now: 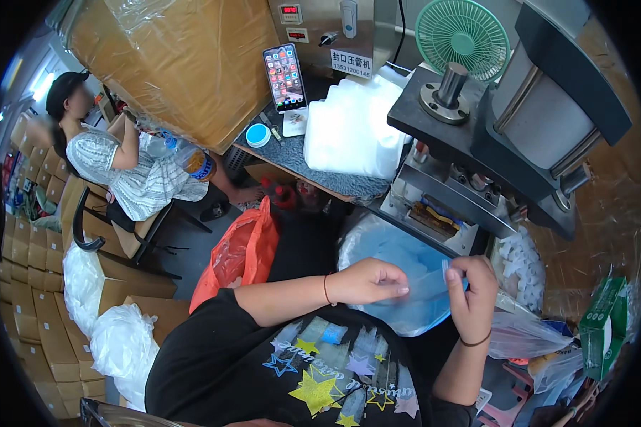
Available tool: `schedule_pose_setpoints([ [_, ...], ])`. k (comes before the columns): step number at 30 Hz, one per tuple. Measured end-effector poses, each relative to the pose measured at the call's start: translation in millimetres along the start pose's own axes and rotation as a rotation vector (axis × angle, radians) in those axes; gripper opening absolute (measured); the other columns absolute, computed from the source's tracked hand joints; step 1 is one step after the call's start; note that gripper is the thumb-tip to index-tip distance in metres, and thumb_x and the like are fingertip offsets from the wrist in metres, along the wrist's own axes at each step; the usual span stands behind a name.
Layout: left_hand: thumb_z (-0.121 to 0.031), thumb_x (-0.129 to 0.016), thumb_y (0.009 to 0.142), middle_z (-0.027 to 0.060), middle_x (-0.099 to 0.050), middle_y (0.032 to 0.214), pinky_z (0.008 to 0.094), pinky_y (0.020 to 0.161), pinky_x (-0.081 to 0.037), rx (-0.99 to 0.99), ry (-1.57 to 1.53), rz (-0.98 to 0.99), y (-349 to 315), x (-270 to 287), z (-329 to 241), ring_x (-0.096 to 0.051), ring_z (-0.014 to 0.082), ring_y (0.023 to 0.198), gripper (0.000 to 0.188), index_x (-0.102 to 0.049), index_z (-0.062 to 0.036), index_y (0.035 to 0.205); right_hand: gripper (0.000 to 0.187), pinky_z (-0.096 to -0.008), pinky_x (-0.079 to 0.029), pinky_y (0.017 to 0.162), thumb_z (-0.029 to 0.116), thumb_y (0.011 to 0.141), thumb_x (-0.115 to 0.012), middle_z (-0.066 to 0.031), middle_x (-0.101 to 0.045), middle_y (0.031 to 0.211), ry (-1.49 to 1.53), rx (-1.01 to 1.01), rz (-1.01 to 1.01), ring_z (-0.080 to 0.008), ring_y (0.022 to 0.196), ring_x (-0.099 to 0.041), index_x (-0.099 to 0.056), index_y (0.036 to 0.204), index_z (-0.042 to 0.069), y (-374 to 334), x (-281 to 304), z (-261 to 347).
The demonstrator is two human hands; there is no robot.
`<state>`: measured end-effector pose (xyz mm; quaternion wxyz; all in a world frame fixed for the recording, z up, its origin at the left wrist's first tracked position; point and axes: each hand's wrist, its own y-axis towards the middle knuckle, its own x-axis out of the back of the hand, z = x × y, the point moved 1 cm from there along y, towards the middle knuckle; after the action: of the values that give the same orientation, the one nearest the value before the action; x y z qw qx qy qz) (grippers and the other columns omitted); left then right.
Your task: The person fits plastic spouts into plastic pouches by hand and seals them using a sealing machine, occasionally tapping a smartphone screen.
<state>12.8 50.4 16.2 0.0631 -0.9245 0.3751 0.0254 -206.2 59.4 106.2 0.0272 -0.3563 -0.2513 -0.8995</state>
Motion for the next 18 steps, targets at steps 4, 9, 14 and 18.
schedule_pose_setpoints([
  [4,-0.020,-0.063,0.099,0.0025,-0.071,0.090,0.0259,0.081,-0.052,0.075,-0.282,0.153,2,-9,9,-0.064,0.0078,0.084,0.021,-0.070,-0.0002,0.099,0.010,-0.0264,-0.043,0.062,0.010,0.092,-0.063,-0.0053,-0.059,0.080,0.014,-0.042,0.065,-0.0136,0.070,-0.054,-0.063,0.089,0.000,-12,15,-6],
  [9,-0.020,-0.064,0.099,0.0058,-0.072,0.094,0.0272,0.081,-0.054,0.044,-0.220,0.074,6,-12,22,-0.067,0.0113,0.089,0.022,-0.068,0.0012,0.101,0.015,-0.0292,-0.048,0.065,0.010,0.083,-0.073,-0.0089,-0.066,0.084,0.031,-0.037,0.046,-0.0185,0.073,-0.061,-0.068,0.094,0.001,0,11,2],
  [14,-0.022,-0.060,0.101,0.0122,-0.071,0.106,0.0319,0.086,-0.055,0.246,-0.415,0.151,3,-15,1,-0.070,0.0201,0.096,0.028,-0.064,0.0025,0.114,0.010,-0.0382,-0.046,0.071,0.013,0.092,-0.062,-0.0102,-0.059,0.076,-0.151,0.007,0.170,-0.0295,0.075,-0.057,-0.063,0.091,0.003,1,18,-8],
  [18,-0.019,-0.060,0.101,0.0156,-0.071,0.112,0.0346,0.089,-0.056,0.353,-0.470,0.210,3,-21,7,-0.071,0.0248,0.101,0.028,-0.062,0.0012,0.120,0.016,-0.0431,-0.048,0.079,0.015,0.095,-0.058,-0.0151,-0.063,0.094,-0.139,-0.007,0.179,-0.0354,0.088,-0.061,-0.064,0.104,0.002,-5,23,-25],
])
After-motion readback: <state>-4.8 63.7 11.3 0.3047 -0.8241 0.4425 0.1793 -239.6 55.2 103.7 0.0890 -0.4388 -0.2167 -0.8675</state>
